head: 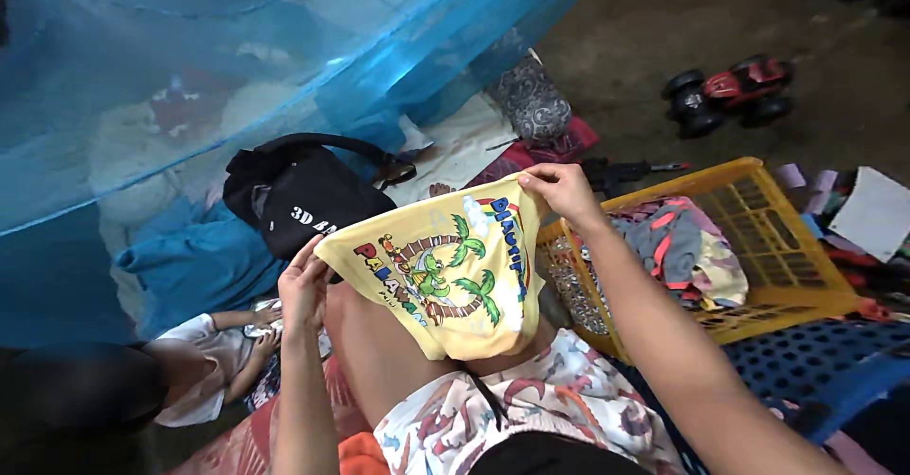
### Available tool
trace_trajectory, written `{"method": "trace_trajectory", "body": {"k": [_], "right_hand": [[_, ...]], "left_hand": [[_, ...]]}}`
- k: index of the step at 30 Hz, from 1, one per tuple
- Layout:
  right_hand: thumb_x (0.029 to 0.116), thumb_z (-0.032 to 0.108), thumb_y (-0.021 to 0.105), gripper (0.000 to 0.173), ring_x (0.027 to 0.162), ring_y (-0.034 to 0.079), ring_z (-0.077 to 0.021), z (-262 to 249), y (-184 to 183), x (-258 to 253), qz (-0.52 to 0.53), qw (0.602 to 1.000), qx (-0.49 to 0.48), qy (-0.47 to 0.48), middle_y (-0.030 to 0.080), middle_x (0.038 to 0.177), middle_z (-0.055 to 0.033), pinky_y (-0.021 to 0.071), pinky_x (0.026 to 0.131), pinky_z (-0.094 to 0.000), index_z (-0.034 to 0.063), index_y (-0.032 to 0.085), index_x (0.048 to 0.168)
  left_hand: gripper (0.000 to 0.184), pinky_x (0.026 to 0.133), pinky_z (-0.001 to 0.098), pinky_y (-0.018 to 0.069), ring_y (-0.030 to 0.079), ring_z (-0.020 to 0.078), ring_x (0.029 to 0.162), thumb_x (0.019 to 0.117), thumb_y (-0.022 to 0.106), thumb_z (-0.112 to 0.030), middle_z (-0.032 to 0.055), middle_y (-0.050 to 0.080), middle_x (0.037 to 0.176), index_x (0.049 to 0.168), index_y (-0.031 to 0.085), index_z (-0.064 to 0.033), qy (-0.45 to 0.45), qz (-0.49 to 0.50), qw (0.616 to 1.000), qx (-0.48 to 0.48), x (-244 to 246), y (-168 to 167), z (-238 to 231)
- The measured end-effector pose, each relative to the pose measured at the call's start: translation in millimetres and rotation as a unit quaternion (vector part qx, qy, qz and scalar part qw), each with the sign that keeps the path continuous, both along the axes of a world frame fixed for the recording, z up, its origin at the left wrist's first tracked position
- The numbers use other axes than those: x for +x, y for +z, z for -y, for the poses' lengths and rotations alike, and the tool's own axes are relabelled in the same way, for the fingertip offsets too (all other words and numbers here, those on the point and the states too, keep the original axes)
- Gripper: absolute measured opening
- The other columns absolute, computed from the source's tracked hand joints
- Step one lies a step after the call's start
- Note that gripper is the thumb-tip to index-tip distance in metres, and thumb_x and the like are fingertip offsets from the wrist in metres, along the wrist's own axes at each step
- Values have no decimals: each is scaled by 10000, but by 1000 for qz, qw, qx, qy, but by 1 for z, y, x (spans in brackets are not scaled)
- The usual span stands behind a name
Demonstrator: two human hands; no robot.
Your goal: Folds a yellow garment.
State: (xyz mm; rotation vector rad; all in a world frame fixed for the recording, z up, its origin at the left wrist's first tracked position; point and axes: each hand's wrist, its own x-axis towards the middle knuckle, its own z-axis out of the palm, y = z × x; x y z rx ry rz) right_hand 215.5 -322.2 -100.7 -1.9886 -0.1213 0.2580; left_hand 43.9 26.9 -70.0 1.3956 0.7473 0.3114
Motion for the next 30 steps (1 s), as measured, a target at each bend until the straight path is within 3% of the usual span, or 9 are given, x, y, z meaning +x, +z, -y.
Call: {"method": "trace_trajectory", "body": {"k": [7,10,13,17,20,23,26,28,30], "right_hand": [[1027,89,570,260,1108,623,-379,-31,38,-32,70,997,-19,32,589,1307,-275,517,928,-509,-64,635,1227],[982,95,639,259,996,682,-289,-72,76,-57,93,980,32,174,673,1158,-214,571,854,-432,-49,642,1198],[919,191,760,526,1060,668,-342,-121,102,-64,63,935,-10,349,653,1225,-218,547,905,-507,-4,571,1369],[1013,139,606,383,1061,668,-396,-169,133,-65,66,886,-157,431,672,1121,-231,525,880,-554,-11,526,1356],[1040,58,521,249,1081,661,-383,-186,143,-69,78,855,-186,477,673,1118,-234,524,907,-523,-44,613,1248],[985,-15,575,155,977,677,-362,-202,140,-74,66,832,-174,523,677,1041,-236,543,846,-515,-80,663,1094],[984,-8,586,109,746,663,-236,-220,137,-75,27,792,-194,578,657,926,-189,555,676,-383,-89,651,1015],[972,-29,589,109,848,659,-272,-232,135,-77,46,771,-214,598,650,1015,-209,546,749,-422,-99,647,1033],[943,-54,615,145,1056,644,-382,-246,130,-77,85,764,-214,603,648,1130,-273,515,897,-527,-131,657,1058]], "left_hand": [[121,659,173,565,645,-30,695,977,598,9,-57,712,862,1051,693,3,-84,22,970,228,1,23,23],[96,772,184,471,556,60,853,898,699,-9,89,612,958,976,728,39,-135,76,905,395,9,32,34],[79,952,216,478,587,118,1100,881,730,-20,136,635,1120,947,736,23,-152,147,867,452,17,41,42],[94,935,211,522,633,112,1072,887,680,34,164,635,1140,967,690,81,-150,193,856,456,17,39,39],[317,846,224,549,641,51,961,915,612,46,137,622,1140,1207,512,113,-108,157,902,387,5,23,36],[414,822,342,564,652,117,921,919,626,-17,122,657,1094,1307,514,71,-137,-25,933,331,-12,2,36],[361,955,609,479,657,373,1096,940,683,-236,232,696,1099,1174,671,40,-185,-325,855,359,-20,-24,40],[362,934,528,523,679,293,1067,891,726,-274,172,719,1074,1129,705,0,-158,-333,852,373,-28,-32,53],[336,915,317,521,621,127,1025,962,647,-98,122,654,1099,1249,582,64,-163,-212,933,240,-40,-41,69]]}}
